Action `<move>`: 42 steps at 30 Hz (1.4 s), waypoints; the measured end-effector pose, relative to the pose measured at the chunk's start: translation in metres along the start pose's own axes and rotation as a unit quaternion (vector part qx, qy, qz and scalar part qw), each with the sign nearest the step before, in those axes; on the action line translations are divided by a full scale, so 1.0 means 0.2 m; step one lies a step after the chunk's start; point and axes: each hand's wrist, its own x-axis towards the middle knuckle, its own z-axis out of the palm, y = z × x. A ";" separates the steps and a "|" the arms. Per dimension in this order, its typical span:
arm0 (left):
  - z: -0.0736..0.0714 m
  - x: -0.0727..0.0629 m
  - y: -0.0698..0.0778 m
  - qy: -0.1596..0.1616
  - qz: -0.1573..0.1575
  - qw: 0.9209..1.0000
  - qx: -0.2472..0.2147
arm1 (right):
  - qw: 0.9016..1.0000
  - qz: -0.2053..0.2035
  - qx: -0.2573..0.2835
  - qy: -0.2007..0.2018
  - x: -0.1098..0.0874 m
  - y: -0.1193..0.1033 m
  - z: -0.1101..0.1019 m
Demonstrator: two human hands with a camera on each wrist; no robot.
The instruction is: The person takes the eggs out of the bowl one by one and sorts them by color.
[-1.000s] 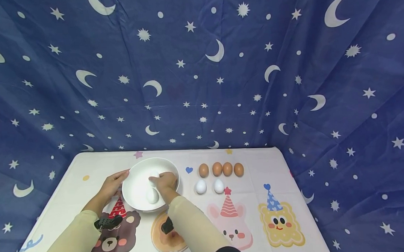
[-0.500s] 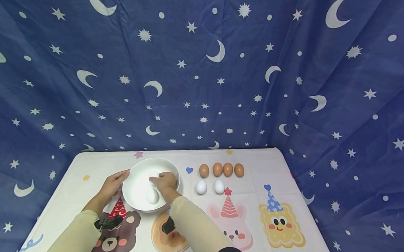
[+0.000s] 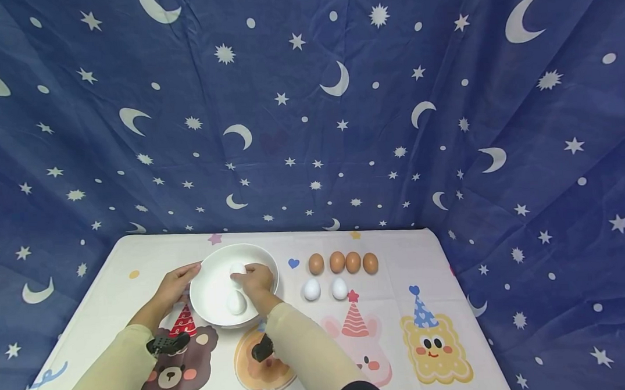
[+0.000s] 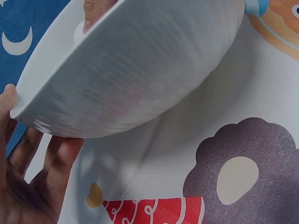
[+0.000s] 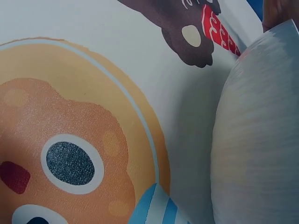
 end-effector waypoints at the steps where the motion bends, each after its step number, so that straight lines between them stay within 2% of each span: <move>1: 0.00 0.00 0.00 -0.001 0.001 1.000 0.001 | 1.000 0.000 0.006 -0.001 0.00 0.00 0.00; 8: 0.01 0.01 -0.01 -0.005 0.002 1.000 0.007 | 1.000 -0.003 0.017 -0.016 0.00 0.00 -0.03; 14: 0.01 0.01 -0.01 -0.007 0.004 1.000 0.011 | 0.998 -0.036 0.019 -0.039 0.00 -0.02 -0.09; 21: 0.01 0.00 -0.01 -0.007 0.004 1.000 0.014 | 0.994 -0.057 0.030 -0.087 -0.04 -0.06 -0.22; 30: 0.00 -0.01 0.00 -0.009 -0.003 1.000 0.014 | 0.987 -0.061 0.068 -0.131 -0.08 -0.07 -0.43; 35: 0.00 -0.01 0.01 -0.009 0.003 1.000 0.017 | 0.986 -0.054 0.086 -0.132 -0.09 -0.06 -0.57; 42: -0.01 -0.01 0.01 -0.010 0.000 1.000 0.018 | 0.989 -0.045 0.101 -0.100 -0.09 0.03 -0.73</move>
